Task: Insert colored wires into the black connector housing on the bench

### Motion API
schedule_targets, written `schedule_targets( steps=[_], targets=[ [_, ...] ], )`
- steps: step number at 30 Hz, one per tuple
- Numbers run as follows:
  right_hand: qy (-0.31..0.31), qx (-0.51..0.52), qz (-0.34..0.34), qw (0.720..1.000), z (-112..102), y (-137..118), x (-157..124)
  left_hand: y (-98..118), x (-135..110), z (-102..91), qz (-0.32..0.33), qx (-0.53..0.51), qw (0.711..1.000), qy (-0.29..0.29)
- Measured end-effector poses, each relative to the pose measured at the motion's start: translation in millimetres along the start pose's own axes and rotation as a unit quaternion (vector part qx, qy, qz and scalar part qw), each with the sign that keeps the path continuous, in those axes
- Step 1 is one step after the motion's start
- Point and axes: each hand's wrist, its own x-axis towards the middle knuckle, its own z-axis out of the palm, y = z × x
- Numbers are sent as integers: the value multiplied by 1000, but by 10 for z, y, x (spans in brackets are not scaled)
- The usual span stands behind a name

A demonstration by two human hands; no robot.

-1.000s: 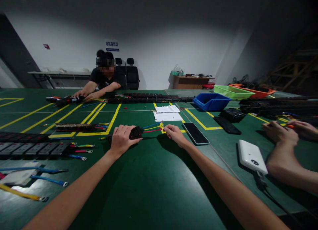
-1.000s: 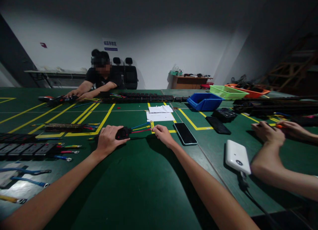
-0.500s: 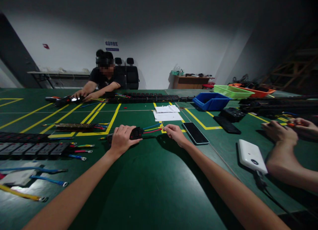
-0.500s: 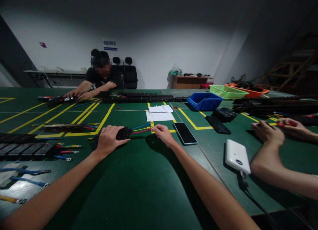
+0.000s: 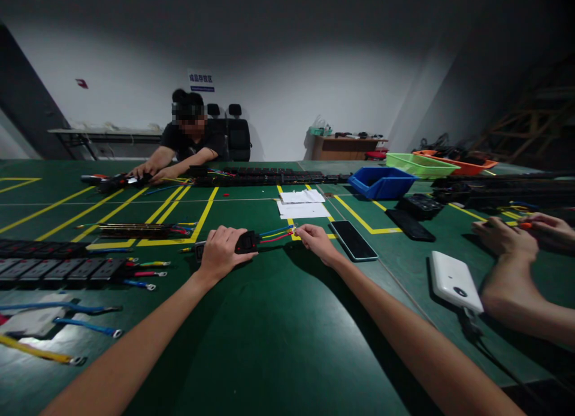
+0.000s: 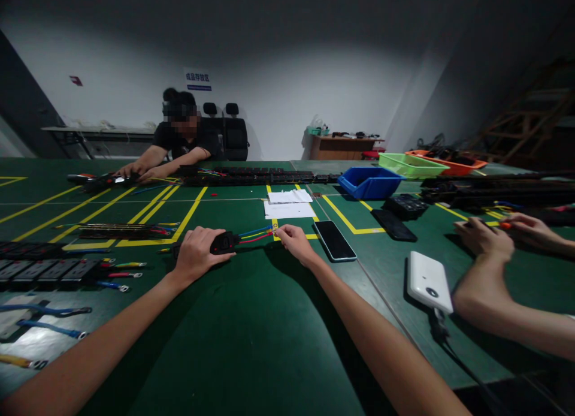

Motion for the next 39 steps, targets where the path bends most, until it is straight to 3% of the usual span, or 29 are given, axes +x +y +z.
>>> schedule_targets(
  steps=[26,39],
  targets=[
    [-13,3,9,1000,-20,-91,-38,-18,-7,14,7,9,1000,-18],
    [3,18,-10,1000,15,74,31,-32,-10,25,25,-8,1000,-10]
  ],
)
